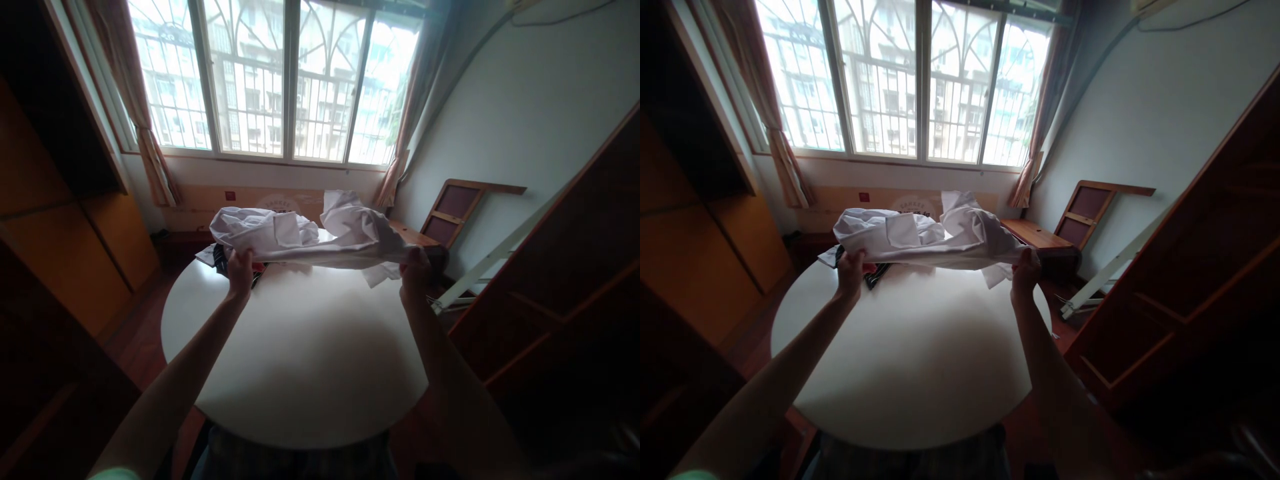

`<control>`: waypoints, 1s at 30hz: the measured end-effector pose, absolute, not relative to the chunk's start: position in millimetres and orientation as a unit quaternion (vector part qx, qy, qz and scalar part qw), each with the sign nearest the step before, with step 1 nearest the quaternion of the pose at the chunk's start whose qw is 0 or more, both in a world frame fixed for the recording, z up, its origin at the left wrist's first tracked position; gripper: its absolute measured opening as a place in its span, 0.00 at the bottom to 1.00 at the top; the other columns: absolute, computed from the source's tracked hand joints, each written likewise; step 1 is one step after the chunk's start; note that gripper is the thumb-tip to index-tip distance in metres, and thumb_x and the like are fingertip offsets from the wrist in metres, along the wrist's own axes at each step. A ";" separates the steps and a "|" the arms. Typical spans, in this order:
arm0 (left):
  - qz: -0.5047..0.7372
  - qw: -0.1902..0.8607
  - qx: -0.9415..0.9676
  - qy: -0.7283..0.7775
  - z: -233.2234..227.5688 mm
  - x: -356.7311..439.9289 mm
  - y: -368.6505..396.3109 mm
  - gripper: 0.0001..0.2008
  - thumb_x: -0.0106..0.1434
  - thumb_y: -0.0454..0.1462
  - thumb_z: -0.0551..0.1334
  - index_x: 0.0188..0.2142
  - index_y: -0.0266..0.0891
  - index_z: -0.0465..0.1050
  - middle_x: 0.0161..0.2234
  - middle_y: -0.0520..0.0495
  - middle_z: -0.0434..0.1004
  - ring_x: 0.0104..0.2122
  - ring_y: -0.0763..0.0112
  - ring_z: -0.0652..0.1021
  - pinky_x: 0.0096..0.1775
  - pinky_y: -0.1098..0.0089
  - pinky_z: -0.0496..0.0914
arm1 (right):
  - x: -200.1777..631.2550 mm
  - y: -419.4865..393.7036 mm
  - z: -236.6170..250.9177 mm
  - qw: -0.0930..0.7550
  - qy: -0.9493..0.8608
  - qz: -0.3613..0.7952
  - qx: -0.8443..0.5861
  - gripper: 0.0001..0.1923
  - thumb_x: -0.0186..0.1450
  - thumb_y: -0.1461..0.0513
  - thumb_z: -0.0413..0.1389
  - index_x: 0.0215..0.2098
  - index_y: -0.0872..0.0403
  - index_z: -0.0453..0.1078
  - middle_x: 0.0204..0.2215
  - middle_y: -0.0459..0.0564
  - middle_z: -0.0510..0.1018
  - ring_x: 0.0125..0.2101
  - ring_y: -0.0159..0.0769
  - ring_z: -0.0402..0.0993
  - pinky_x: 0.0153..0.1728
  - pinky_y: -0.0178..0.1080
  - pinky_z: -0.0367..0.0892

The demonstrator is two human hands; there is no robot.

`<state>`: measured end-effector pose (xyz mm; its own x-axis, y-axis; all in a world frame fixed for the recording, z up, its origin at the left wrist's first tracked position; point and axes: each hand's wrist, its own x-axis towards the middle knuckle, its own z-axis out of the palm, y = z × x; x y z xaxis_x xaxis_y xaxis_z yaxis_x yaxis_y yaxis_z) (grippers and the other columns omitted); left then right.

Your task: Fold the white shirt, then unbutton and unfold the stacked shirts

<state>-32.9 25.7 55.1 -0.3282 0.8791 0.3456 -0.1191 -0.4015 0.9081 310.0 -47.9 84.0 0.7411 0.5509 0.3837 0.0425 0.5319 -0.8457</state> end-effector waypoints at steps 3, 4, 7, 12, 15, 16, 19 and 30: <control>0.710 0.377 0.417 0.424 69.9 -38.2 22.4 0.05 0.52 0.37 0.54 0.30 0.37 0.61 0.18 0.57 0.66 0.13 0.77 0.70 0.19 0.74 0.67 | 304.7 -57.2 91.1 0.783 -0.298 0.055 -0.543 0.10 0.57 0.57 0.54 0.21 0.53 0.64 0.17 0.47 0.69 0.25 0.36 0.71 0.27 0.36 0.66; 0.709 0.389 0.407 0.424 75.4 -39.6 21.6 0.05 0.52 0.36 0.53 0.29 0.37 0.60 0.17 0.57 0.66 0.13 0.77 0.70 0.19 0.74 0.67 | 303.0 -59.6 94.7 0.765 -0.294 0.020 -0.573 0.10 0.57 0.58 0.55 0.21 0.54 0.64 0.18 0.48 0.69 0.26 0.37 0.71 0.28 0.37 0.66; 0.714 0.395 0.396 0.422 89.4 -44.2 19.9 0.05 0.52 0.37 0.54 0.29 0.37 0.60 0.17 0.56 0.66 0.13 0.77 0.69 0.19 0.74 0.67 | 300.0 -64.5 105.8 0.728 -0.288 -0.031 -0.621 0.13 0.56 0.57 0.55 0.18 0.54 0.64 0.17 0.50 0.69 0.28 0.40 0.71 0.30 0.40 0.65; 0.758 0.261 0.407 0.437 94.9 -52.4 13.8 0.10 0.50 0.41 0.58 0.23 0.38 0.58 0.15 0.60 0.58 0.14 0.81 0.61 0.19 0.76 0.61 | 298.1 -67.5 113.4 0.729 -0.275 0.021 -0.627 0.15 0.59 0.55 0.48 0.20 0.55 0.64 0.12 0.44 0.64 0.18 0.35 0.67 0.22 0.37 0.63; 0.732 0.140 0.450 0.493 89.5 -58.3 8.1 0.10 0.48 0.37 0.59 0.19 0.39 0.56 0.16 0.59 0.55 0.17 0.80 0.59 0.24 0.74 0.63 | 302.8 -66.2 105.5 0.760 -0.275 0.079 -0.584 0.11 0.56 0.57 0.51 0.24 0.57 0.66 0.14 0.43 0.67 0.18 0.32 0.67 0.20 0.35 0.63; 0.720 0.103 0.459 0.510 87.0 -59.8 6.8 0.10 0.47 0.35 0.59 0.19 0.39 0.55 0.17 0.58 0.55 0.18 0.78 0.60 0.27 0.72 0.64 | 305.6 -65.3 101.0 0.767 -0.282 0.094 -0.569 0.10 0.54 0.57 0.52 0.25 0.57 0.67 0.16 0.43 0.68 0.18 0.31 0.67 0.20 0.34 0.63; 0.698 0.010 0.483 0.528 79.6 -59.4 5.4 0.10 0.42 0.29 0.59 0.24 0.40 0.58 0.23 0.54 0.60 0.25 0.72 0.65 0.36 0.67 0.65 | 312.5 -62.4 86.0 0.748 -0.328 0.122 -0.564 0.11 0.50 0.56 0.55 0.23 0.57 0.67 0.17 0.42 0.69 0.19 0.30 0.66 0.20 0.33 0.63; 0.439 0.190 0.787 0.389 60.8 23.3 3.4 0.17 0.52 0.45 0.61 0.38 0.37 0.68 0.38 0.43 0.73 0.40 0.60 0.72 0.42 0.65 0.65 | 257.1 -68.1 72.2 0.667 -0.514 0.147 -0.519 0.08 0.52 0.59 0.51 0.18 0.53 0.60 0.19 0.43 0.66 0.21 0.29 0.62 0.23 0.34 0.61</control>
